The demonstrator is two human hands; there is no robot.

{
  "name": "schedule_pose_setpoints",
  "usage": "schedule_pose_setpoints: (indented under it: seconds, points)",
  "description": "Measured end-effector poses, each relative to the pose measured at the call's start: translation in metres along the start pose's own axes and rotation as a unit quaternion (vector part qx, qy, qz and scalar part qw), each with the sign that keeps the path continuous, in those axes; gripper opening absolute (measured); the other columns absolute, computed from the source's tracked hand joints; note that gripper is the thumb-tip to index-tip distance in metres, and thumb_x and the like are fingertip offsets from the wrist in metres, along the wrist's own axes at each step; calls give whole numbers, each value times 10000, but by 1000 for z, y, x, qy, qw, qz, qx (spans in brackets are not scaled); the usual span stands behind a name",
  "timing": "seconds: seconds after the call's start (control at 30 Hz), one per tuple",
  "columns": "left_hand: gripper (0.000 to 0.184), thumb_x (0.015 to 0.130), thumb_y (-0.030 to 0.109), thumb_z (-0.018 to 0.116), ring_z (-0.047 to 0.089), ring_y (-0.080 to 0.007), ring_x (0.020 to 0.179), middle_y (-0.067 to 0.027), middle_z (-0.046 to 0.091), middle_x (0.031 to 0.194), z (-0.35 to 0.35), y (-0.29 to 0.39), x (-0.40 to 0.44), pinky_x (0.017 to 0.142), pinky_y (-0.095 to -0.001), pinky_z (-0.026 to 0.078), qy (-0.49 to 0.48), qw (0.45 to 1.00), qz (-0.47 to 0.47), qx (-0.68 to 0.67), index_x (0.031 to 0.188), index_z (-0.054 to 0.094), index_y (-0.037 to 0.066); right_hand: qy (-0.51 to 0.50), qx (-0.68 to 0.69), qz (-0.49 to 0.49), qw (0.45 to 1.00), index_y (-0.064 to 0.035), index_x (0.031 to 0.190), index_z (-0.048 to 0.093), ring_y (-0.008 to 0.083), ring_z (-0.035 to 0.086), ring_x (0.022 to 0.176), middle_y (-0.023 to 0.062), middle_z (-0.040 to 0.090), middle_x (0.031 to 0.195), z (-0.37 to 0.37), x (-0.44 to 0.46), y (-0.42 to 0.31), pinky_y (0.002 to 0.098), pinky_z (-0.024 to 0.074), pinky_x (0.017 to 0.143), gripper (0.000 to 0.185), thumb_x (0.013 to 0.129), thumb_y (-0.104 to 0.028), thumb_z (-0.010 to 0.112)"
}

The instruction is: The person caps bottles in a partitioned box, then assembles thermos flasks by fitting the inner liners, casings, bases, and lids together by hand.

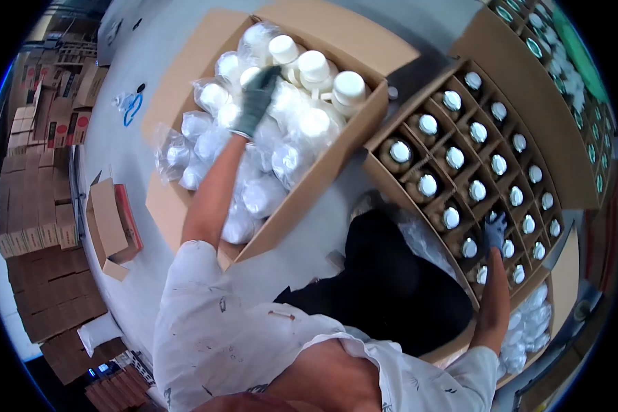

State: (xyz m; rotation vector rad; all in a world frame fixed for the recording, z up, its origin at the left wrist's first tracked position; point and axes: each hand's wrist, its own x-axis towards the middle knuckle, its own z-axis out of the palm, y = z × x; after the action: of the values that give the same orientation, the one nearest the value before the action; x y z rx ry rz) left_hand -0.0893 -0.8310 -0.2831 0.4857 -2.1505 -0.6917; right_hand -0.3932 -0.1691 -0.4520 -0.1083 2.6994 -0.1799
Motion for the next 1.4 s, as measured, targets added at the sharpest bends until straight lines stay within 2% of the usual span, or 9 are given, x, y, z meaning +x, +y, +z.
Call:
schedule_pose_setpoints:
  seconds: [0.1, 0.17, 0.27, 0.6, 0.73, 0.87, 1.03, 1.33, 1.4]
  points:
    - [196, 887, 228, 589, 604, -193, 690, -28, 637, 760, -88, -108, 9, 641, -325, 495, 124, 889, -387, -212, 890, 673, 51, 7, -40, -26, 999, -30, 1461, 142, 455, 290, 1315, 304, 228, 1451, -6, -11, 0, 459, 309, 1064, 894, 845, -537, 545]
    - [313, 823, 358, 607, 627, -275, 739, -98, 658, 794, -108, -201, -13, 679, -379, 504, -49, 800, -490, -344, 892, 667, 59, -12, -121, -72, 990, -21, 1456, 166, 422, 290, 1328, 276, 240, 1457, -13, -20, -5, 441, 305, 1070, 890, 839, -526, 561]
    - [482, 758, 481, 605, 630, -333, 914, -197, 652, 975, -58, -196, -33, 782, -401, 505, -435, 828, -105, 339, 973, 648, 52, 30, -24, -81, 996, -16, 1453, 178, 411, 282, 1334, 271, 265, 1447, -3, -18, 10, 430, 297, 1075, 889, 831, -502, 589]
    - [329, 825, 309, 573, 651, -287, 852, -159, 669, 959, -7, -235, -77, 719, -381, 516, -332, 846, -182, 374, 1017, 633, 49, -112, -145, 9, 983, -5, 1446, 188, 460, 410, 1228, 313, 408, 1342, -45, -23, -27, 477, 357, 1019, 817, 852, -418, 569]
    - [274, 852, 241, 561, 659, -268, 827, -144, 676, 953, -13, -261, -94, 693, -374, 520, -251, 916, -178, 258, 1035, 627, 48, 62, -155, -255, 952, -76, 1159, 559, 377, 597, 905, 191, 619, 1026, -120, -32, -158, 466, 476, 787, 433, 824, -340, 636]
    - [186, 844, 184, 598, 632, -201, 709, -77, 649, 861, -37, -207, -63, 570, -318, 513, -27, 823, -530, -202, 972, 626, 51, 88, -40, -606, 790, -79, 1122, 593, 325, 564, 946, 155, 565, 1036, -112, -10, -365, 411, 472, 843, 365, 783, -194, 662]
    - [254, 873, 129, 569, 621, -222, 919, -134, 616, 1048, -105, -35, -2, 740, -305, 525, 3, 876, -468, -120, 1083, 581, -13, -107, -355, -467, 802, -156, 1141, 648, 277, 582, 1097, 128, 616, 1169, 24, 82, -493, 405, 466, 929, 313, 844, -213, 566]
    - [500, 902, 218, 563, 419, -353, 1264, -201, 459, 1338, -88, 108, -46, 1028, -455, 387, 79, 868, -382, -309, 1338, 408, 28, -29, -63, -501, 862, -90, 1207, 568, 279, 555, 1125, 143, 559, 1252, 21, 94, -496, 371, 450, 940, 386, 871, -270, 512]
    - [298, 900, 109, 540, 479, -314, 1233, -233, 431, 1382, -81, 147, -47, 572, -185, 342, 15, 833, -425, -355, 1138, 563, -70, -85, -127, -482, 863, -104, 1269, 529, 297, 542, 1135, 169, 535, 1272, -93, 50, -459, 392, 430, 966, 485, 837, -322, 547]
